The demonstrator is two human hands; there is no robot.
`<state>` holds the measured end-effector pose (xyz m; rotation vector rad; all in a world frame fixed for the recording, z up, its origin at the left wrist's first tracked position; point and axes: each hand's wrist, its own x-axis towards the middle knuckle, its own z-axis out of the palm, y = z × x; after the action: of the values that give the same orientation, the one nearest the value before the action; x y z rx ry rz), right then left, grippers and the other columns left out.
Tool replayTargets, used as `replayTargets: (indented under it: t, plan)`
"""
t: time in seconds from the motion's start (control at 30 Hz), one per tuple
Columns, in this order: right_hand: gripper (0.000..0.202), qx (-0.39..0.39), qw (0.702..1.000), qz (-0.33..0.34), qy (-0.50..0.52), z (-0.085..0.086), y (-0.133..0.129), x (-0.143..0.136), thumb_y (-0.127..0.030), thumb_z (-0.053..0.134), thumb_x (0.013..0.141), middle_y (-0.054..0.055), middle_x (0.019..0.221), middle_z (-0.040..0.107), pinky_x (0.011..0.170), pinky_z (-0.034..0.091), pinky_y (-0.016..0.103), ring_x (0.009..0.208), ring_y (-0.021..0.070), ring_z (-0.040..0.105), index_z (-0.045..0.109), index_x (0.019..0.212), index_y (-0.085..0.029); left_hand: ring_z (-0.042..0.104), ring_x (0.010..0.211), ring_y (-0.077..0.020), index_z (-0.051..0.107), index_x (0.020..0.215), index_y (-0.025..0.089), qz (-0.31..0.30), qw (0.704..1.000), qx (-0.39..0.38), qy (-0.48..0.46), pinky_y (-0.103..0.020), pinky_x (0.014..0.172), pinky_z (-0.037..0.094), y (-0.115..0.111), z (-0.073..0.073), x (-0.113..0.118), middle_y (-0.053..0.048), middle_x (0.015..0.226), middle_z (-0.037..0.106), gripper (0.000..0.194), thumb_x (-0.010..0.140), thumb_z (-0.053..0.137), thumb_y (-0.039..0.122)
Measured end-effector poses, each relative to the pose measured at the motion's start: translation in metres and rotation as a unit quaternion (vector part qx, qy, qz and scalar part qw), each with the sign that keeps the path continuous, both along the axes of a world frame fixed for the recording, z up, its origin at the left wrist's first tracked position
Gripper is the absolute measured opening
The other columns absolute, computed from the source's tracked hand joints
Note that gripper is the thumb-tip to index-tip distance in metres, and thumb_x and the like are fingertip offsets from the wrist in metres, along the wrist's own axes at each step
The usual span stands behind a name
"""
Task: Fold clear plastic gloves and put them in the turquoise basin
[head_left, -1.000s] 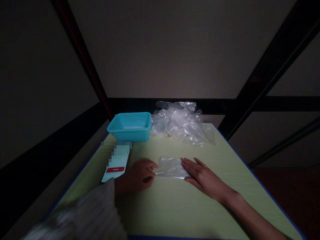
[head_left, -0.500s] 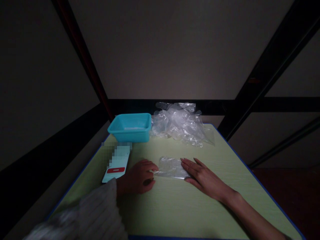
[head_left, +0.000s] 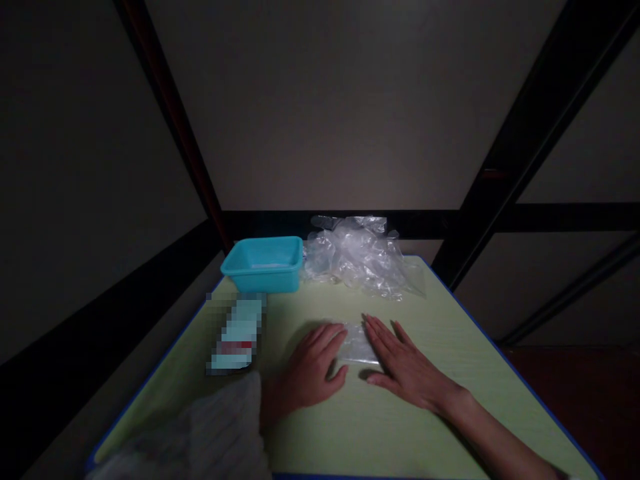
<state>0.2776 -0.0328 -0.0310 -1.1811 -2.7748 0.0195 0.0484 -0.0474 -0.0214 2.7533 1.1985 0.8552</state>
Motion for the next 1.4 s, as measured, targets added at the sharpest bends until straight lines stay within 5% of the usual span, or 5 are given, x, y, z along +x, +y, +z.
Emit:
replayTargets:
  t: [0.17,0.33,0.57,1.07,1.4]
  plan:
    - [0.08,0.024,1.0,0.006,-0.011,-0.008,0.001,0.002,-0.062,0.028,0.088,0.024,0.145,0.024,0.104,0.023,0.058,0.135,0.0322,0.021,0.016,0.144,-0.007,0.033,0.131,-0.0301,0.028,0.137,0.005,-0.003,0.997,-0.042,0.066,-0.043,0.105,0.033,-0.005,-0.001,0.041,-0.021,0.142,0.036,0.067,0.087,0.045,0.046]
    - [0.069,0.04,0.999,0.015,-0.018,-0.012,0.001,0.003,-0.05,0.032,0.091,0.022,0.143,0.031,0.103,0.024,0.059,0.133,0.0325,0.027,0.016,0.144,-0.008,0.02,0.137,-0.0284,0.025,0.138,0.0,0.008,0.992,-0.08,0.097,-0.041,0.11,0.025,0.002,-0.01,0.063,-0.022,0.146,0.025,0.069,0.092,0.032,0.05]
    - [0.072,0.047,0.999,0.006,-0.017,-0.014,0.002,0.001,-0.047,0.037,0.09,0.02,0.145,0.027,0.104,0.025,0.058,0.134,0.0309,0.027,0.01,0.145,-0.011,0.014,0.138,-0.0263,0.02,0.141,0.001,0.024,0.99,-0.078,0.119,-0.041,0.111,0.021,0.005,-0.024,0.061,-0.021,0.147,0.022,0.073,0.092,0.026,0.056]
    - [0.075,0.07,0.997,0.022,-0.008,-0.017,0.003,0.004,-0.055,0.031,0.09,0.023,0.144,0.028,0.102,0.026,0.058,0.134,0.0325,0.025,0.012,0.144,-0.007,0.021,0.136,-0.0295,0.027,0.139,0.001,0.058,0.986,-0.067,0.138,-0.041,0.109,0.023,0.004,-0.024,0.055,-0.022,0.145,0.027,0.079,0.088,0.023,0.063]
    - [0.075,0.021,0.999,-0.022,-0.007,-0.009,0.001,-0.002,-0.061,0.029,0.088,0.022,0.144,0.028,0.104,0.024,0.057,0.134,0.0311,0.026,0.025,0.142,-0.009,0.027,0.134,-0.0302,0.034,0.135,0.002,0.091,0.984,-0.067,0.139,-0.043,0.107,0.027,0.007,-0.022,0.034,-0.021,0.144,0.031,0.076,0.089,0.027,0.061]
